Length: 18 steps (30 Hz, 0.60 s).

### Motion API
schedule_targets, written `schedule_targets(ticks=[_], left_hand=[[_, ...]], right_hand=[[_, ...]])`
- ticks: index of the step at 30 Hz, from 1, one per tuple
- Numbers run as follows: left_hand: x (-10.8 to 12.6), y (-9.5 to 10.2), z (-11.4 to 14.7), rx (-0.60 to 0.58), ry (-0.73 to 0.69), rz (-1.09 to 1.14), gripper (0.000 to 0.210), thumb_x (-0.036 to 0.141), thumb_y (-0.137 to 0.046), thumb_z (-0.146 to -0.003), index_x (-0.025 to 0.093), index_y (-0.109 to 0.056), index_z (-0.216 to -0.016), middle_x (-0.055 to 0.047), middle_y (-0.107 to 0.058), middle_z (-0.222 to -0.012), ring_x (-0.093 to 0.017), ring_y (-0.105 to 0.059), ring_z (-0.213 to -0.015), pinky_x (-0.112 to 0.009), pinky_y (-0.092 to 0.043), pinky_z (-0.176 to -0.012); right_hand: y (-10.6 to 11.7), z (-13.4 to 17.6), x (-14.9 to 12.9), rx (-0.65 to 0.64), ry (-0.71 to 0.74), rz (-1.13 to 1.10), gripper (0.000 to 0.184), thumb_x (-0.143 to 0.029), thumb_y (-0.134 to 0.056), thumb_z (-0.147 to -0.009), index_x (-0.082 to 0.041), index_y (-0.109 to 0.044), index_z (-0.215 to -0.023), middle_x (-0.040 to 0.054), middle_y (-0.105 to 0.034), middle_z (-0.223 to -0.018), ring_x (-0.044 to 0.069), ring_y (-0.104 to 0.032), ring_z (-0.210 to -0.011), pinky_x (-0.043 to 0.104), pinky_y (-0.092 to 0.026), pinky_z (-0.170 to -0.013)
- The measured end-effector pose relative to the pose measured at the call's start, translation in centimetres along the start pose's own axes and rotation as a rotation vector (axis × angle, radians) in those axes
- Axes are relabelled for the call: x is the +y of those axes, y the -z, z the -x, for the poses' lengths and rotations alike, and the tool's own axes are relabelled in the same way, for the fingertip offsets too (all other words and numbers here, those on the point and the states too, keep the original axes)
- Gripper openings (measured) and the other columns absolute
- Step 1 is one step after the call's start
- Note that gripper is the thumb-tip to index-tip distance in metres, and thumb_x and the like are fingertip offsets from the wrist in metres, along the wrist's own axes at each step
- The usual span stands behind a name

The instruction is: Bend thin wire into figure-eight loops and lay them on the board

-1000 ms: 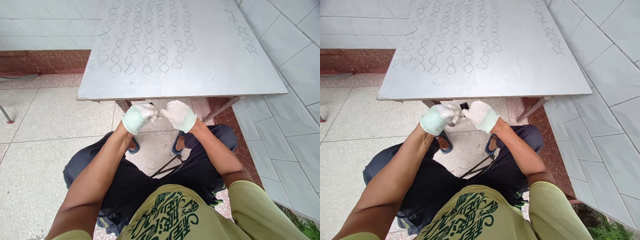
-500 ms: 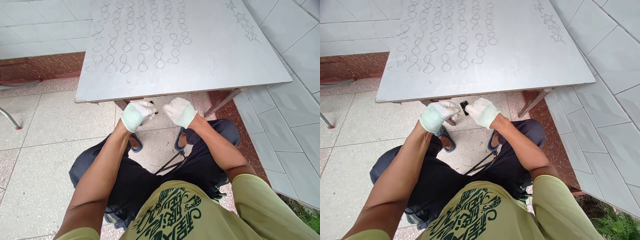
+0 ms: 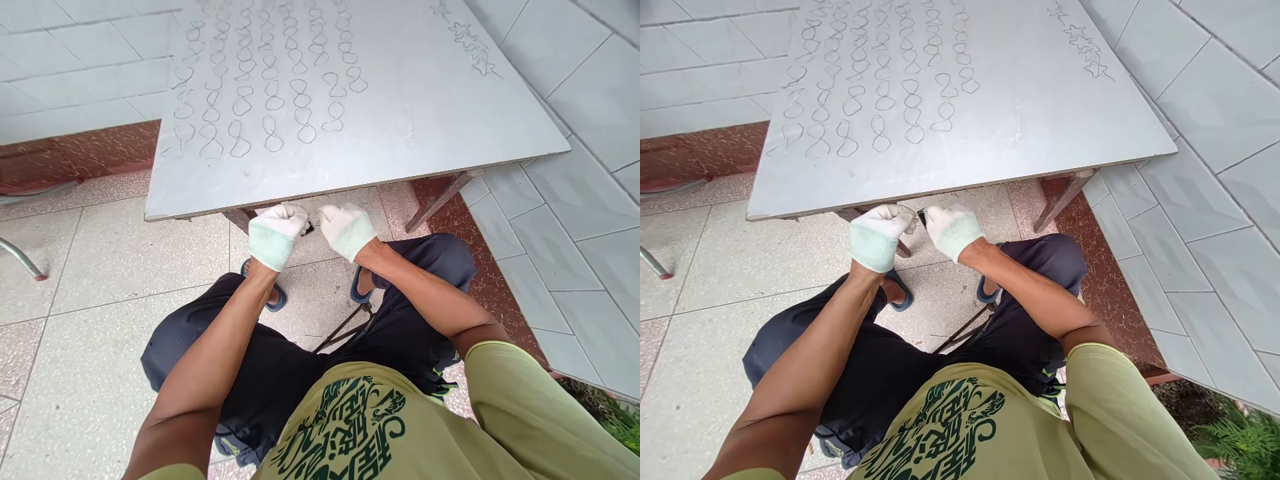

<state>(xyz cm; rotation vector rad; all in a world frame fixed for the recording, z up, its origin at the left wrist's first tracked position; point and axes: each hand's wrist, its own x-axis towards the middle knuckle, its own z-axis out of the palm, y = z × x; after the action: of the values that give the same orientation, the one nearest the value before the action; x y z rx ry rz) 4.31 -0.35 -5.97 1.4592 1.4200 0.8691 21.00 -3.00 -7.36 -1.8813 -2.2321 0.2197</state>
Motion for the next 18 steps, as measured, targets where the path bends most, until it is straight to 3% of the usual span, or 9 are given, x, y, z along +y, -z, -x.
schedule_targets(ticks=[3,9,14,18], left_hand=[[0.0,-0.3,0.4,0.036,0.008,-0.062,0.021,0.045,-0.066,-0.087,0.026,-0.075,-0.088,-0.005,-0.076,-0.085,-0.022,-0.067,-0.073,-0.030,-0.049,-0.055],[-0.4,-0.2,0.9,-0.037,0.073,-0.197,0.024,0.052,-0.068,-0.093,0.033,-0.080,-0.101,-0.003,-0.077,-0.083,-0.024,-0.069,-0.065,-0.035,-0.050,-0.054],[-0.5,-0.4,0.2,0.132,-0.052,-0.088,0.016,0.040,-0.070,-0.094,0.025,-0.074,-0.089,-0.006,-0.082,-0.090,-0.023,-0.079,-0.086,-0.030,-0.062,-0.069],[-0.3,0.2,-0.3,0.025,-0.008,0.013,0.018,0.038,-0.070,-0.092,0.020,-0.075,-0.093,-0.009,-0.084,-0.095,-0.022,-0.080,-0.089,-0.027,-0.064,-0.069]], right_hand=[[-0.1,-0.2,-0.5,0.019,-0.095,-0.095,0.046,-0.019,-0.042,-0.120,-0.019,-0.085,-0.136,0.0138,-0.089,-0.114,0.029,-0.077,-0.104,0.037,-0.045,-0.086],[-1.0,-0.8,-0.9,0.057,-0.176,-0.212,0.045,-0.018,-0.045,-0.119,-0.020,-0.086,-0.139,0.0126,-0.089,-0.127,0.027,-0.078,-0.121,0.035,-0.050,-0.100],[-0.8,-0.5,0.0,0.058,-0.045,-0.076,0.046,-0.024,-0.040,-0.122,-0.016,-0.085,-0.124,0.0162,-0.087,-0.112,0.028,-0.074,-0.099,0.039,-0.046,-0.086],[0.3,-0.5,1.1,0.049,-0.001,-0.051,0.043,-0.024,-0.041,-0.123,-0.014,-0.083,-0.121,0.0168,-0.084,-0.103,0.028,-0.072,-0.091,0.041,-0.044,-0.084]])
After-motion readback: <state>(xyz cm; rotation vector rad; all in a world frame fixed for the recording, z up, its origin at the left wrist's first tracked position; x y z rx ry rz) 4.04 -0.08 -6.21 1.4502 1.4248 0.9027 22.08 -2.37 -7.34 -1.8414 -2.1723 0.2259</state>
